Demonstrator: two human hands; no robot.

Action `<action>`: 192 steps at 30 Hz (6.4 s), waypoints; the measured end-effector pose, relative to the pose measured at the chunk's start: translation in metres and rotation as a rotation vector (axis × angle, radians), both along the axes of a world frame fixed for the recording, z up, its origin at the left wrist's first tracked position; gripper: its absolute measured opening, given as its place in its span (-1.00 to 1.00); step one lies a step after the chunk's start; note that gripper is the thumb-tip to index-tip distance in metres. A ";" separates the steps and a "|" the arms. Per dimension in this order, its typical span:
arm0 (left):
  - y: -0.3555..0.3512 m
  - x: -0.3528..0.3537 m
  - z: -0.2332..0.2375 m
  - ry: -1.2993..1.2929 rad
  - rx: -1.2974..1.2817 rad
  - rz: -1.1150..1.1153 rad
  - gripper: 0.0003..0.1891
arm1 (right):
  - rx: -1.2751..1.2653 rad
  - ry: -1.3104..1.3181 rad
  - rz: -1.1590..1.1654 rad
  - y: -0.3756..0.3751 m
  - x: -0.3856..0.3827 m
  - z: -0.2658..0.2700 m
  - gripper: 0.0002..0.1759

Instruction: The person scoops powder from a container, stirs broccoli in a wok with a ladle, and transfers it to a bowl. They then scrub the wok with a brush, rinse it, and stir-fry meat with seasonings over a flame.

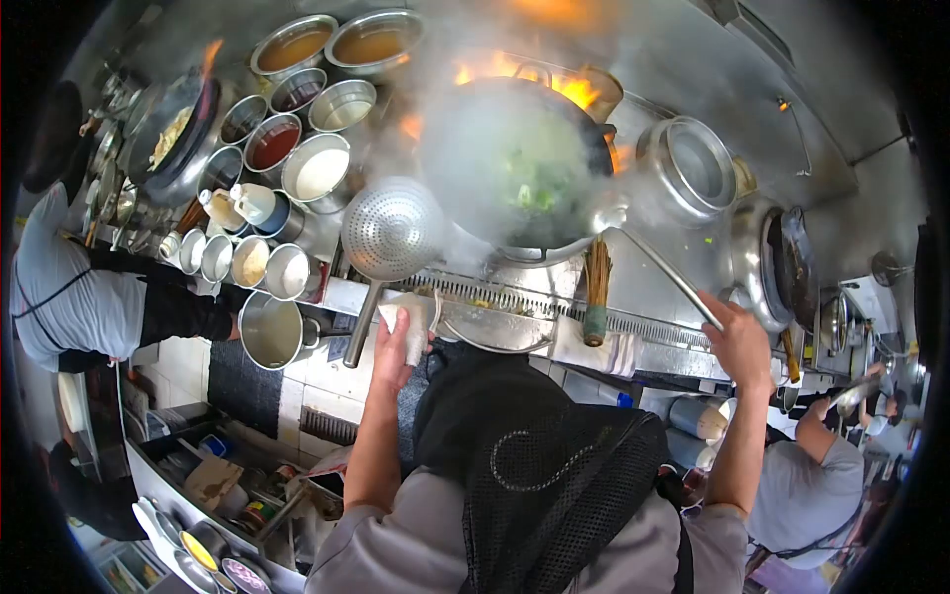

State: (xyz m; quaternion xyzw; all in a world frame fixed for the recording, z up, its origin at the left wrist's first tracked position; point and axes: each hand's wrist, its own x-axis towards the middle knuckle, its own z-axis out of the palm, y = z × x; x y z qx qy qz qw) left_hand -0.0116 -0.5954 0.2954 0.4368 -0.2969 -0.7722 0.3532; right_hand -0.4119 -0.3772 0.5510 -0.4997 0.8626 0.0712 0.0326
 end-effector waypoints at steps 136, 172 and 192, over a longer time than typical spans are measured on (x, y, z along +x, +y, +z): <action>0.012 -0.040 0.031 0.267 0.174 -0.091 -0.37 | -0.497 -0.423 -0.551 0.071 0.024 -0.361 -0.15; -0.045 -0.193 0.005 0.200 0.316 -0.252 -0.64 | -0.522 -0.489 -0.586 0.069 0.031 -0.344 -0.16; -0.055 -0.199 -0.005 -0.070 0.239 -0.251 -0.66 | -0.545 -0.494 -0.563 0.068 0.031 -0.342 -0.17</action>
